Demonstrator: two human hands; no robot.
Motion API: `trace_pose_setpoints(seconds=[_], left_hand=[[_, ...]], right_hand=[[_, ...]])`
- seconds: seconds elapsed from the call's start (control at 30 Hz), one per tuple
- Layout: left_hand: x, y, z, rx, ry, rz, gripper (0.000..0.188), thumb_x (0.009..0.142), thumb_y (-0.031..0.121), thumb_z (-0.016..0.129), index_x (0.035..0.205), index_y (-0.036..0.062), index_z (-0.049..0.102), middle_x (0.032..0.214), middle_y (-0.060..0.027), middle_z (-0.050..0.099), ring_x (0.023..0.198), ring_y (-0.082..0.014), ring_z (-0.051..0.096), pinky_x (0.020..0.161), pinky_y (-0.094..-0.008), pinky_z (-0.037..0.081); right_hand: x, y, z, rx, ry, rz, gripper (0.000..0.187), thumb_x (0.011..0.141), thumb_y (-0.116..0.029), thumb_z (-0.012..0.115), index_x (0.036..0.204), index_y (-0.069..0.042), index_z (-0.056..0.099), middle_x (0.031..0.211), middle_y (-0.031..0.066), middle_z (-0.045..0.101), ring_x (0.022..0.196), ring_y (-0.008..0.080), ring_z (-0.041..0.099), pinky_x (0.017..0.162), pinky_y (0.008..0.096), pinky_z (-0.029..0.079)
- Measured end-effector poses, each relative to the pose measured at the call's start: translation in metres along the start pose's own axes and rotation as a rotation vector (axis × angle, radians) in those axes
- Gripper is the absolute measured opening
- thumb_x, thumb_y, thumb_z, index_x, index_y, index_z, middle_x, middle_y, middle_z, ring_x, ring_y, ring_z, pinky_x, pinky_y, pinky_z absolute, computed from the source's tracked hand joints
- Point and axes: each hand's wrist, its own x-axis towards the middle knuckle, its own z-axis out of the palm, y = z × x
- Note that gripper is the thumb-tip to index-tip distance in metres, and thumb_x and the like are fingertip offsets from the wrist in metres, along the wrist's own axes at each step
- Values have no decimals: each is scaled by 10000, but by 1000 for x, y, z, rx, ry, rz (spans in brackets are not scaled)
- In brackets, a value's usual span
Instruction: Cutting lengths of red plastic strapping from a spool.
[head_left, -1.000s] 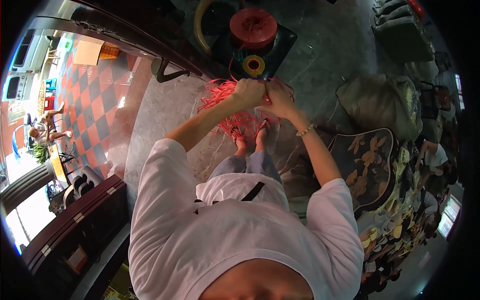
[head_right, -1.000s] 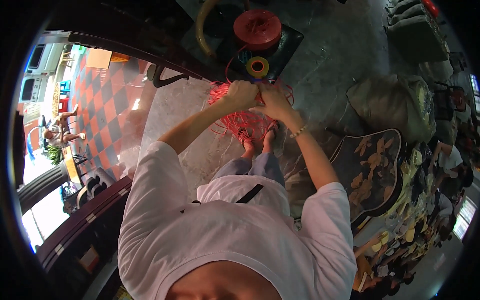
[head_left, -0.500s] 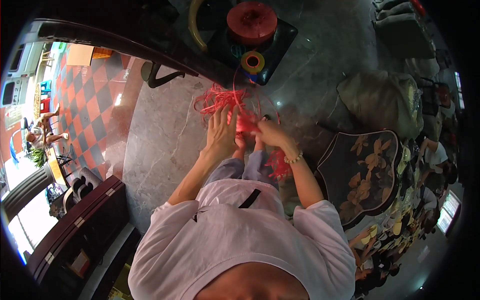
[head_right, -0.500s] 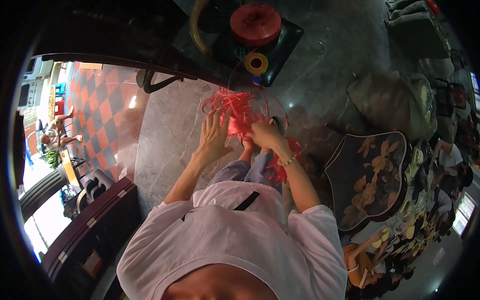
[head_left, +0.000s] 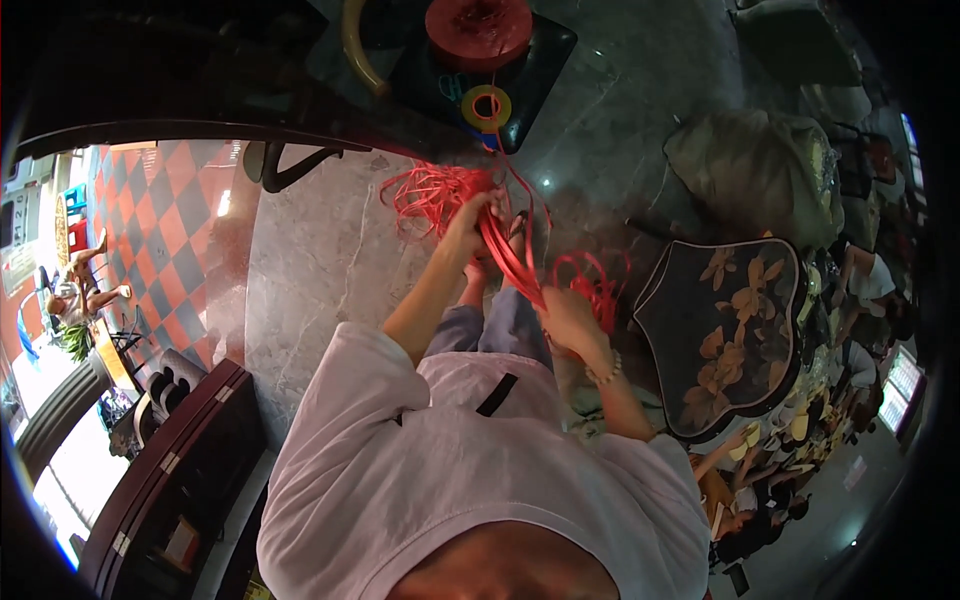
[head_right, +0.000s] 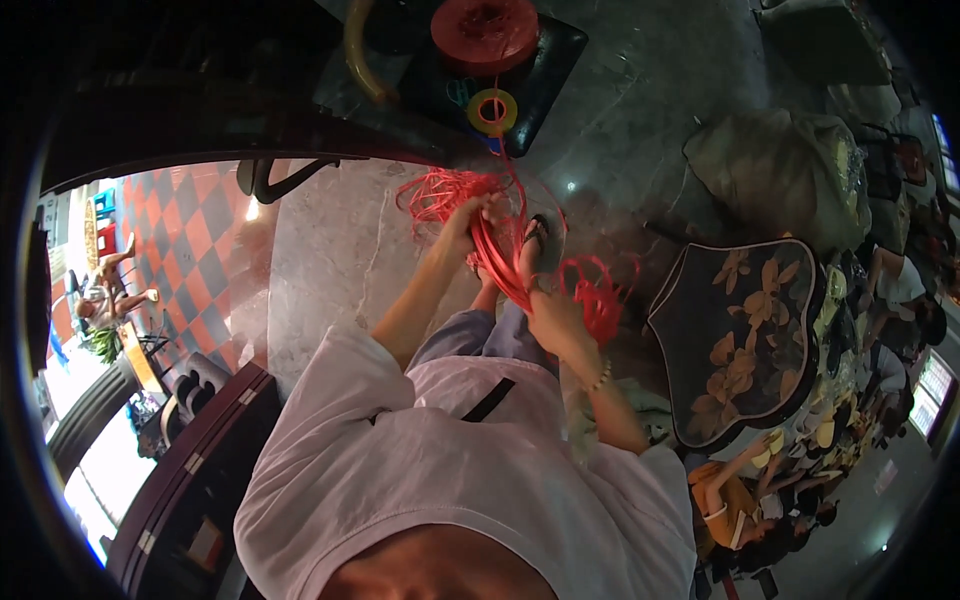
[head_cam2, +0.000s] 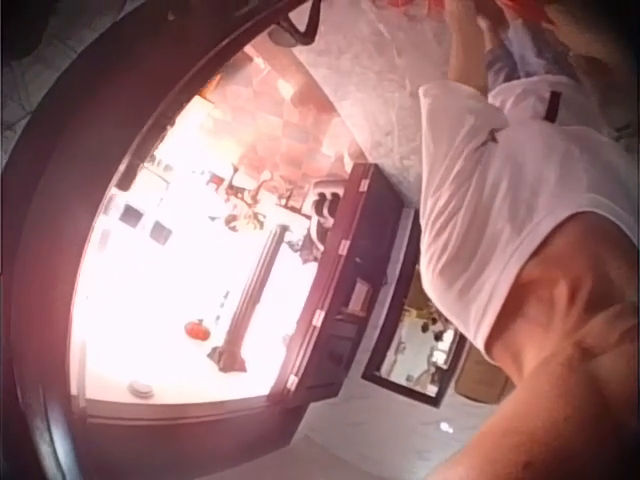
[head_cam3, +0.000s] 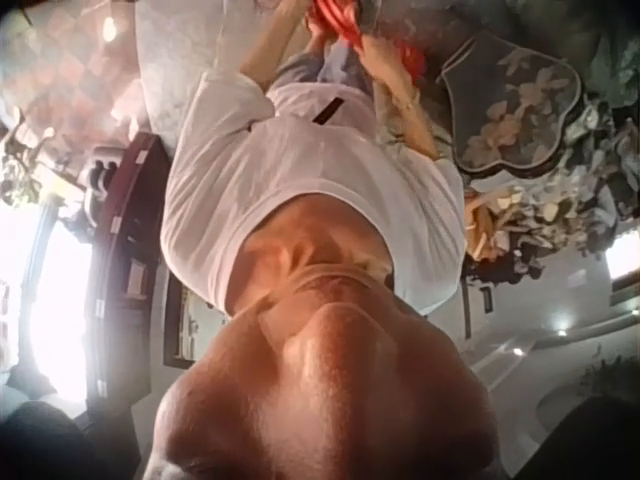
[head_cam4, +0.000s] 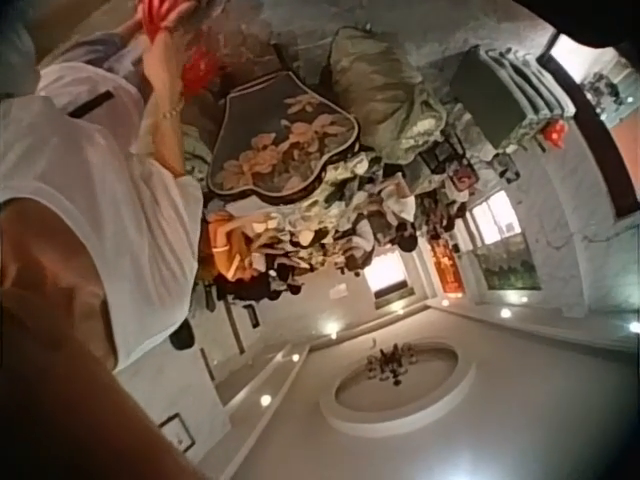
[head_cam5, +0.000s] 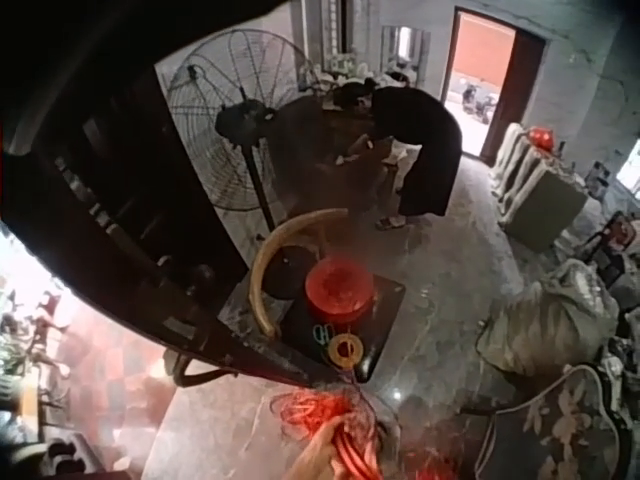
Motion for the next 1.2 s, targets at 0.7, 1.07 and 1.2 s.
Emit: trace_pose_setpoints(seconds=[0.7,1.07,1.2], left_hand=[[-4,54,-44,-30,526,262,93,860,127,562,948,99,550,625,45,477,509,-101,436,546,-268,438],[-62,-43,2,353,547,267,186,906,318,551,832,148,535,556,79,359,455,-64,343,446,-232,278],[-81,-129,50,895,536,351,172,917,242,533,842,87,535,604,45,452,497,-94,438,459,-259,356]], right_hand=[[-70,84,78,20,-120,108,269,839,-177,531,1021,22,538,774,240,626,744,404,625,661,504,488],[61,143,62,643,-486,100,689,779,-392,711,1273,4,441,1169,121,532,1082,182,475,916,289,358],[140,54,48,1423,-571,202,483,797,-438,690,1020,-17,611,776,26,573,641,101,526,585,234,425]])
